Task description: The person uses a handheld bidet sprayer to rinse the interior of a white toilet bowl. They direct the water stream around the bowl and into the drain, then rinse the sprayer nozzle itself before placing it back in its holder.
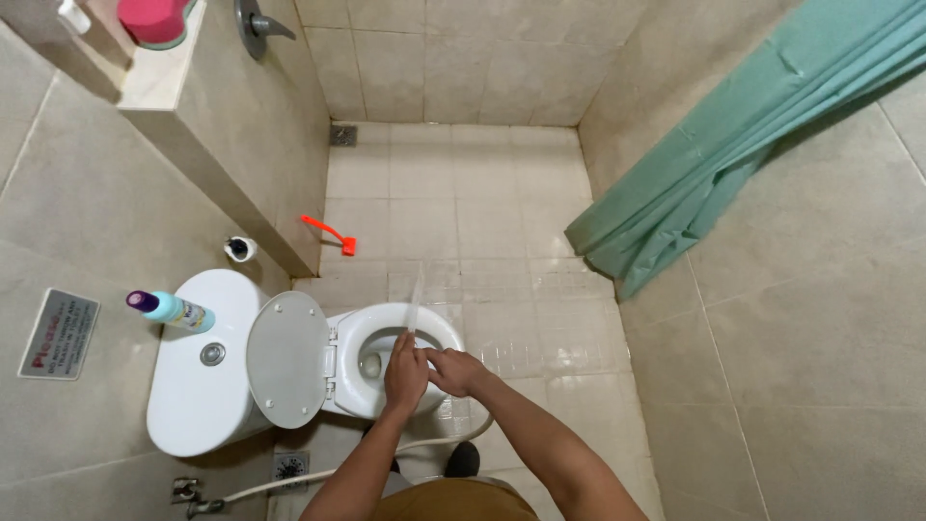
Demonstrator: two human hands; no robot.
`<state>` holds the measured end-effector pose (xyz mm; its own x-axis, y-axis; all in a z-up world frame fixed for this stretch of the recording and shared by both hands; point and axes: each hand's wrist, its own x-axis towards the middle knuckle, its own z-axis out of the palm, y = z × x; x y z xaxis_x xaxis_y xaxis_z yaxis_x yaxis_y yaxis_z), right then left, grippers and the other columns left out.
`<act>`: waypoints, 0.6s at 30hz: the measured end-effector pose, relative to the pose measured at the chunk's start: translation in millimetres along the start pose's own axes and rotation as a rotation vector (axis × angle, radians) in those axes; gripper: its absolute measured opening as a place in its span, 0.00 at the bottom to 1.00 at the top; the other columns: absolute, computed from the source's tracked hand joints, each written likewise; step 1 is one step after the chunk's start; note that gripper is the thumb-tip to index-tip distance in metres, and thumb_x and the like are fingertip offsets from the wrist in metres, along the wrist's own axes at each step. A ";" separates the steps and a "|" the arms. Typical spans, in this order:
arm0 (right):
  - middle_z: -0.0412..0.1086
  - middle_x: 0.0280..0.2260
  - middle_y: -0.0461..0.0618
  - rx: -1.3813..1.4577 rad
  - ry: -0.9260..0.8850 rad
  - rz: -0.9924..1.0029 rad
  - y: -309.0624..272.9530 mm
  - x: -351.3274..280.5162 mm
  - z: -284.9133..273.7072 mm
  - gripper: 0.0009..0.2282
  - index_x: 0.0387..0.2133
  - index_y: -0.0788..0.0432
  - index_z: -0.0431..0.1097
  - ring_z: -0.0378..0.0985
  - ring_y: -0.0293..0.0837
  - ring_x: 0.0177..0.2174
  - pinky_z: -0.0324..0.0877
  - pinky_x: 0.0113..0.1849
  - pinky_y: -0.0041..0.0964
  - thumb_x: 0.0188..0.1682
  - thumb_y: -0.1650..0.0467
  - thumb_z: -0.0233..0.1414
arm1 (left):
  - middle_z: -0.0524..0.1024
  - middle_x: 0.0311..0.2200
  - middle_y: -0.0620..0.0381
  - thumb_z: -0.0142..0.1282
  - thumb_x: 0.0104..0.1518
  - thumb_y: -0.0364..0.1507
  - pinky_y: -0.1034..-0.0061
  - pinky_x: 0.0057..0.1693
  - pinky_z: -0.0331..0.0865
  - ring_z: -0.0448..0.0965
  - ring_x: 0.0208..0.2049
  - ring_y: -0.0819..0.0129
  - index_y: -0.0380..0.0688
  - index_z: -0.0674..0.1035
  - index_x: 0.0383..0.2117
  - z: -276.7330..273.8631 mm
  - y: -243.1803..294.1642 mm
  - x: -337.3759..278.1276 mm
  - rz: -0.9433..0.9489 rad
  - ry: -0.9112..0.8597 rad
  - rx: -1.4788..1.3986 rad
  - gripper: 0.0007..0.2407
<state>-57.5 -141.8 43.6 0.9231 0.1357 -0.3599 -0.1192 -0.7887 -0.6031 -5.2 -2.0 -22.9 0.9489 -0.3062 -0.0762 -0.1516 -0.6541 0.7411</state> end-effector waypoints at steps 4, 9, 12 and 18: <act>0.76 0.40 0.61 0.012 -0.046 -0.007 -17.8 2.5 -4.1 0.21 0.58 0.54 0.62 0.76 0.64 0.44 0.70 0.47 0.56 0.55 0.59 0.43 | 0.68 0.64 0.44 0.40 0.62 0.30 0.64 0.65 0.64 0.70 0.62 0.48 0.34 0.75 0.58 -25.6 12.3 -6.4 -0.046 0.028 -0.017 0.20; 0.77 0.39 0.60 -0.001 -0.059 -0.008 -27.4 5.6 -8.1 0.19 0.57 0.52 0.63 0.77 0.62 0.45 0.69 0.48 0.56 0.55 0.59 0.42 | 0.66 0.65 0.42 0.39 0.64 0.29 0.62 0.66 0.61 0.66 0.64 0.46 0.32 0.72 0.59 -33.7 13.4 -9.1 -0.045 0.036 -0.015 0.20; 0.77 0.39 0.60 -0.023 -0.086 -0.011 -27.9 7.3 -9.7 0.19 0.57 0.52 0.63 0.78 0.61 0.44 0.70 0.48 0.55 0.55 0.58 0.42 | 0.66 0.64 0.40 0.39 0.64 0.30 0.62 0.68 0.59 0.64 0.66 0.47 0.31 0.72 0.60 -23.8 0.3 -8.4 0.016 0.096 -0.002 0.21; 0.76 0.39 0.60 -0.049 -0.095 -0.104 -23.4 19.4 6.0 0.19 0.56 0.53 0.62 0.76 0.62 0.44 0.69 0.47 0.56 0.56 0.58 0.44 | 0.64 0.66 0.42 0.39 0.63 0.30 0.63 0.67 0.58 0.61 0.67 0.50 0.32 0.71 0.60 -36.9 1.9 -14.5 -0.097 0.086 0.048 0.21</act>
<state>-39.0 -117.1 46.4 0.8905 0.2726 -0.3643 -0.0047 -0.7952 -0.6064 -9.0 26.7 4.3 0.9796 -0.1811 -0.0872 -0.0689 -0.7104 0.7004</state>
